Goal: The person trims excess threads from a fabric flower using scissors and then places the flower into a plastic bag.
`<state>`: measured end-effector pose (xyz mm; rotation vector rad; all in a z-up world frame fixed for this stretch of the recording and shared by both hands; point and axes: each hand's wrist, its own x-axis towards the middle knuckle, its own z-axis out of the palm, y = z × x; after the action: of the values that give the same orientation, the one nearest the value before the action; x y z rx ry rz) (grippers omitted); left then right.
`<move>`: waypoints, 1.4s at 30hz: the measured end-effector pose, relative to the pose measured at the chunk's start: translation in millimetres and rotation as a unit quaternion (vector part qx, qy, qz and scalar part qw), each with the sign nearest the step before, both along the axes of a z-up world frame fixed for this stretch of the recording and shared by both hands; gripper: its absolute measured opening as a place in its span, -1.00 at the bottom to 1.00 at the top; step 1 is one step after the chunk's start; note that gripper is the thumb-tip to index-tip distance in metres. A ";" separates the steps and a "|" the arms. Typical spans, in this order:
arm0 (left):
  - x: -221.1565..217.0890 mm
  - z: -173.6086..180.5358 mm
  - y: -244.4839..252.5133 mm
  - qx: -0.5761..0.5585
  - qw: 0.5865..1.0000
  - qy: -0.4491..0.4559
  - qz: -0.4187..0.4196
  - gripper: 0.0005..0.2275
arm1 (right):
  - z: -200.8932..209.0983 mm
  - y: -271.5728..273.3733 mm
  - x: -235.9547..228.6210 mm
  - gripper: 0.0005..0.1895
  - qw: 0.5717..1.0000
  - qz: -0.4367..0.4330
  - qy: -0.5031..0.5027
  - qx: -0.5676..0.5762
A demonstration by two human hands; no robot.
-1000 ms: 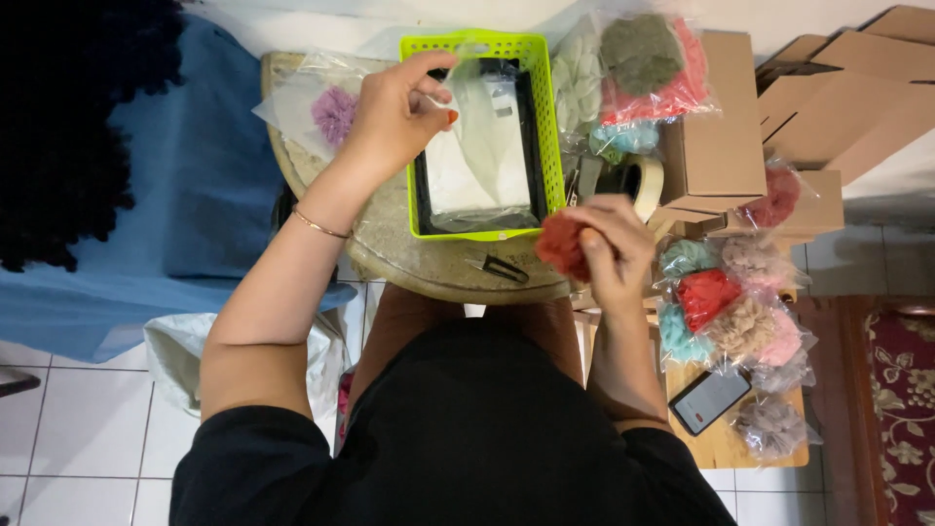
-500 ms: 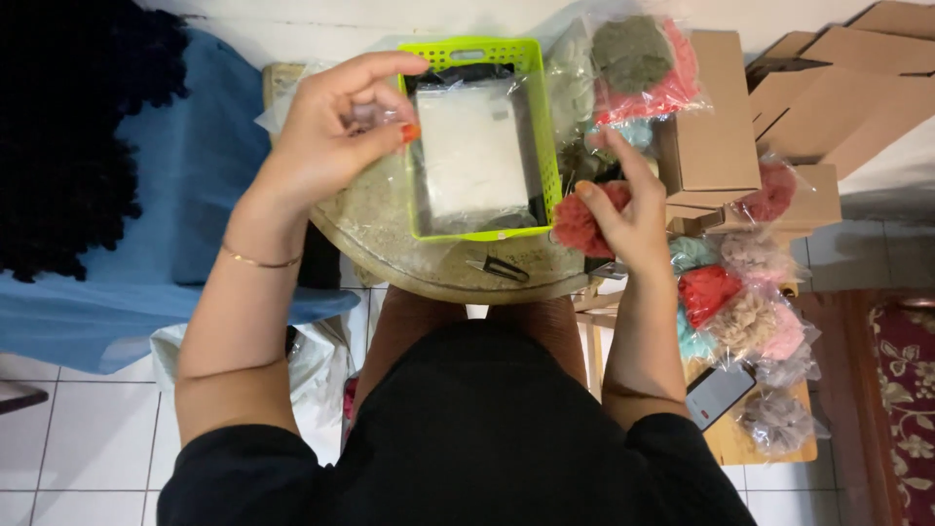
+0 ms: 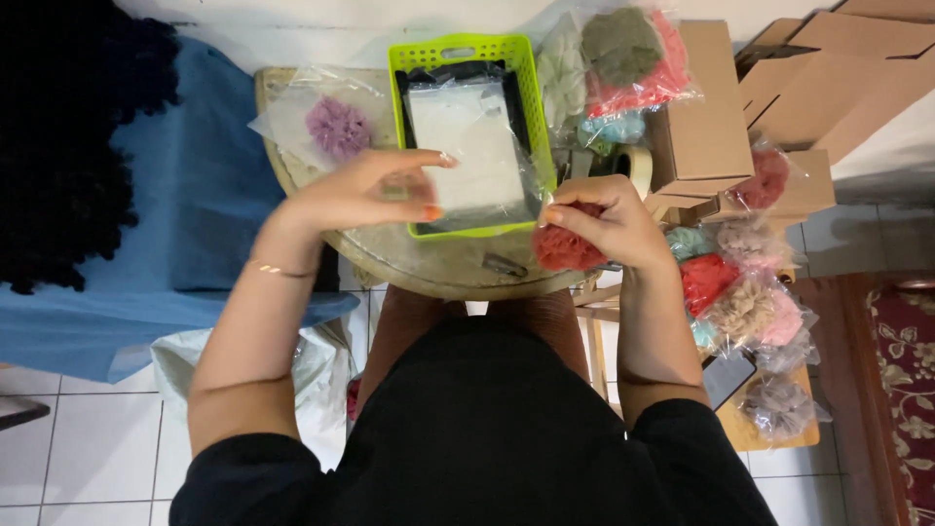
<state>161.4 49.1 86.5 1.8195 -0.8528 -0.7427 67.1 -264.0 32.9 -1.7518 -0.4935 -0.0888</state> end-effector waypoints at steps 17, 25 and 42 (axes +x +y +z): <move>-16.2 -38.4 -60.9 -0.146 0.876 -0.441 0.129 -0.58 | -46.0 -7.5 8.0 -0.81 0.997 0.033 0.010 0.071; -32.0 -36.7 -61.6 -0.093 0.814 -0.574 -0.004 -0.77 | -54.4 1.5 13.7 -0.79 0.996 0.052 0.014 0.074; -16.2 -54.5 -67.9 0.083 0.826 -0.553 -0.072 -0.89 | -24.8 -25.2 -12.9 -0.32 0.943 -0.085 0.047 0.317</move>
<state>145.2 -18.8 32.1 2.3361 -1.7022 0.2851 54.1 -289.2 8.1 -1.1514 -0.2053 -0.2557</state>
